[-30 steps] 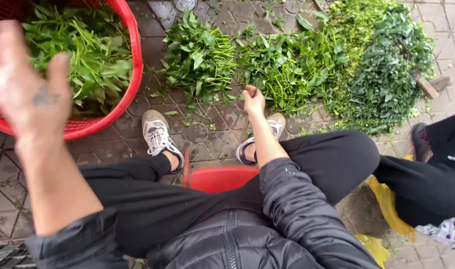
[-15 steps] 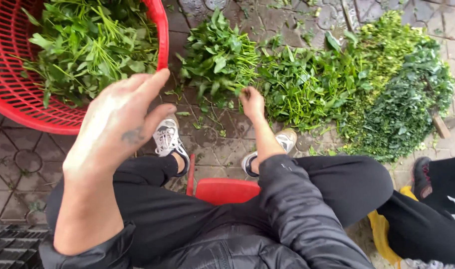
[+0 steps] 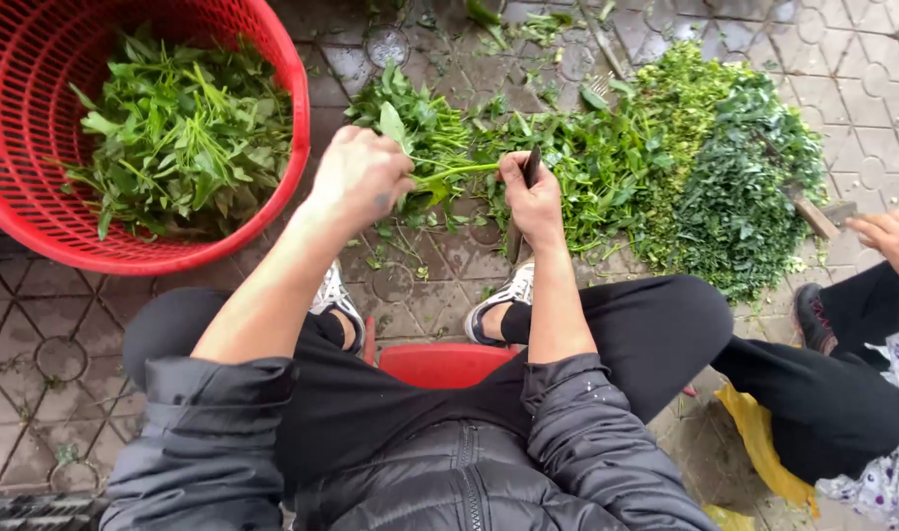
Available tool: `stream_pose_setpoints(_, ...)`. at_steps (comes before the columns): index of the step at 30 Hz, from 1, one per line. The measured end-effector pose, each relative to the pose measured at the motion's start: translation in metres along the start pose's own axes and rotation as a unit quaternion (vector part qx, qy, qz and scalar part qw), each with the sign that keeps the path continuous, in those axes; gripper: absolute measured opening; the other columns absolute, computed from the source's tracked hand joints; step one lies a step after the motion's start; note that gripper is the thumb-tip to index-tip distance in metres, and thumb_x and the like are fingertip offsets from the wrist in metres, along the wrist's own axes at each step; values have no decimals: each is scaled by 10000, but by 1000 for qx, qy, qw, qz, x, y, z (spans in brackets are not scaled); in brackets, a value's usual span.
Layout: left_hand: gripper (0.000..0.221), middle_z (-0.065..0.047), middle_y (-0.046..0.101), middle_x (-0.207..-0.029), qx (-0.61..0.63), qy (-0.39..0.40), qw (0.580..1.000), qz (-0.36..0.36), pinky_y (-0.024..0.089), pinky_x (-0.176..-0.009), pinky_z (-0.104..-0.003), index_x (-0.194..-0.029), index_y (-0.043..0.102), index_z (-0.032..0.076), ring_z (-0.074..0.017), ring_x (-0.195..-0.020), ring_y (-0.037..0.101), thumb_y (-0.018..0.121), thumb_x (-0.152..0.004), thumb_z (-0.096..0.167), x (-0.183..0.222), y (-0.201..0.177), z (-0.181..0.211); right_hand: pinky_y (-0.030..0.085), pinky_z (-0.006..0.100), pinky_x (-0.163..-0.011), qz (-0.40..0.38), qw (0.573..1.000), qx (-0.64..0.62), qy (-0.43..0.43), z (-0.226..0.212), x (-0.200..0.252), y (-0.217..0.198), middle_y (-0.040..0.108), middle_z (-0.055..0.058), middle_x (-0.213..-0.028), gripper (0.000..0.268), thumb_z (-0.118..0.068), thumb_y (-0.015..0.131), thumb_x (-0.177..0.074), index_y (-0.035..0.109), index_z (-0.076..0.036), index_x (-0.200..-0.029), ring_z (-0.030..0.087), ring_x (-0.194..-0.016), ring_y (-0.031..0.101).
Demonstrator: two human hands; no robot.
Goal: Sorting and trimming leafy green vegetables with a knife and placing them into a basket
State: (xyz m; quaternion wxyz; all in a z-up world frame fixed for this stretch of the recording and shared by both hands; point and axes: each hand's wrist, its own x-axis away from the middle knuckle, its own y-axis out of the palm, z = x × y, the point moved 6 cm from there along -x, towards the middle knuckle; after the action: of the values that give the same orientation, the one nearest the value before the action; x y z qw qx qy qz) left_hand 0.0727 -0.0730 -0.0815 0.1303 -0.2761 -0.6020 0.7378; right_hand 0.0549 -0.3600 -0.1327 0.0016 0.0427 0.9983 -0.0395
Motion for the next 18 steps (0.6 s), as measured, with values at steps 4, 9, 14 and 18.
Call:
stream_pose_setpoints(4, 260, 72, 765, -930, -2, 47, 999, -8, 431, -1081, -442, -989, 784, 342, -193, -945, 734, 716, -997, 592, -11, 28, 15, 399, 212, -471, 53, 995, -73, 30, -28, 13, -9, 643, 7, -722, 297, -385, 691, -1143, 735, -108, -1046, 43, -469, 468)
stream_pose_setpoints(9, 193, -9, 767, -916, -54, 37, 997, 41, 372, -1225, -620, -946, 778, 261, -257, -959, 733, 812, -957, 450, -23, 56, 19, 376, 219, -426, 52, 951, -179, 246, -31, 45, 18, 545, 25, -855, 801, -754, 348, -1098, 738, -76, -1268, 72, -550, 451)
stream_pose_setpoints(14, 72, -74, 712, -876, -25, 133, 979, 153, 352, -1270, -685, -903, 763, 192, -286, -925, 707, 789, -939, 249, -30, 14, 68, 445, 283, -447, -5, 934, -253, 252, 27, 53, 55, 683, 47, -844, 301, -398, 691, -1122, 719, -99, -1129, 169, -578, 629)
stream_pose_setpoints(18, 143, -23, 736, -842, -43, 145, 988, -22, 265, -1327, -739, -977, 848, 170, -317, -971, 690, 734, -902, 215, -25, -13, 98, 316, 263, -398, 114, 913, -237, 313, 14, 37, 48, 530, -46, -543, 390, -540, 831, -894, 784, -206, -1089, 94, -408, 465)
